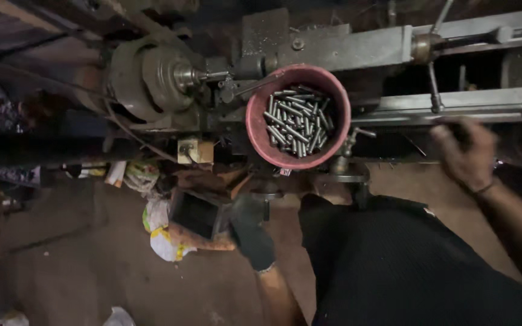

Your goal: The person operates a lathe to machine small metal pin parts. They load a blank into the chuck, engage the machine, turn the handwheels to cut the rotating part, then remove the finished pin and drop it into a bucket filled with similar finished pins, repeating the cycle.

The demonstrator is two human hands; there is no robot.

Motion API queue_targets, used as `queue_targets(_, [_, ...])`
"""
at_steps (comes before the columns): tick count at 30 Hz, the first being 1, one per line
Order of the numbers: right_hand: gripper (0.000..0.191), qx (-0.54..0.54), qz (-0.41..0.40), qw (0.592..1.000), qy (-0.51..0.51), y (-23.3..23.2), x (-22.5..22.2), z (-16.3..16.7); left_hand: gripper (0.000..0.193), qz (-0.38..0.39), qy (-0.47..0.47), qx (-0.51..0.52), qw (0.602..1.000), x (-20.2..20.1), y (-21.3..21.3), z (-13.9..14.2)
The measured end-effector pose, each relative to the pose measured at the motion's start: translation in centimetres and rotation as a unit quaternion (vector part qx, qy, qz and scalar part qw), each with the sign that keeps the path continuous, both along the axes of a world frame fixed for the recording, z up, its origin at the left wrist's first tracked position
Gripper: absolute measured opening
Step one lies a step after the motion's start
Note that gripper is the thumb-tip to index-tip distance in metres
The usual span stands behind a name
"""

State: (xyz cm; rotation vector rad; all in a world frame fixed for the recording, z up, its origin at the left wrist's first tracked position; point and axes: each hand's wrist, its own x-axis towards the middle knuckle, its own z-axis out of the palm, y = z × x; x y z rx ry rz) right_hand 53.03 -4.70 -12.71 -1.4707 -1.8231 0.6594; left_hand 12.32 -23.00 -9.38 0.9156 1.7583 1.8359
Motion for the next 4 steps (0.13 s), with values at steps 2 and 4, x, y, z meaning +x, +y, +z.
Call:
queue_targets(2, [0.031,0.02,0.054,0.992,0.109,-1.5,-3.3,2.3,0.042,-0.15,0.07,-0.191,0.967,2.7,2.2,1.6])
queue_targets(4, [0.035,-0.127,0.073,0.98,0.133,-2.9,-6.1,4.6,0.068,-0.279,-0.151,0.04,0.947,6.9,5.0,2.0])
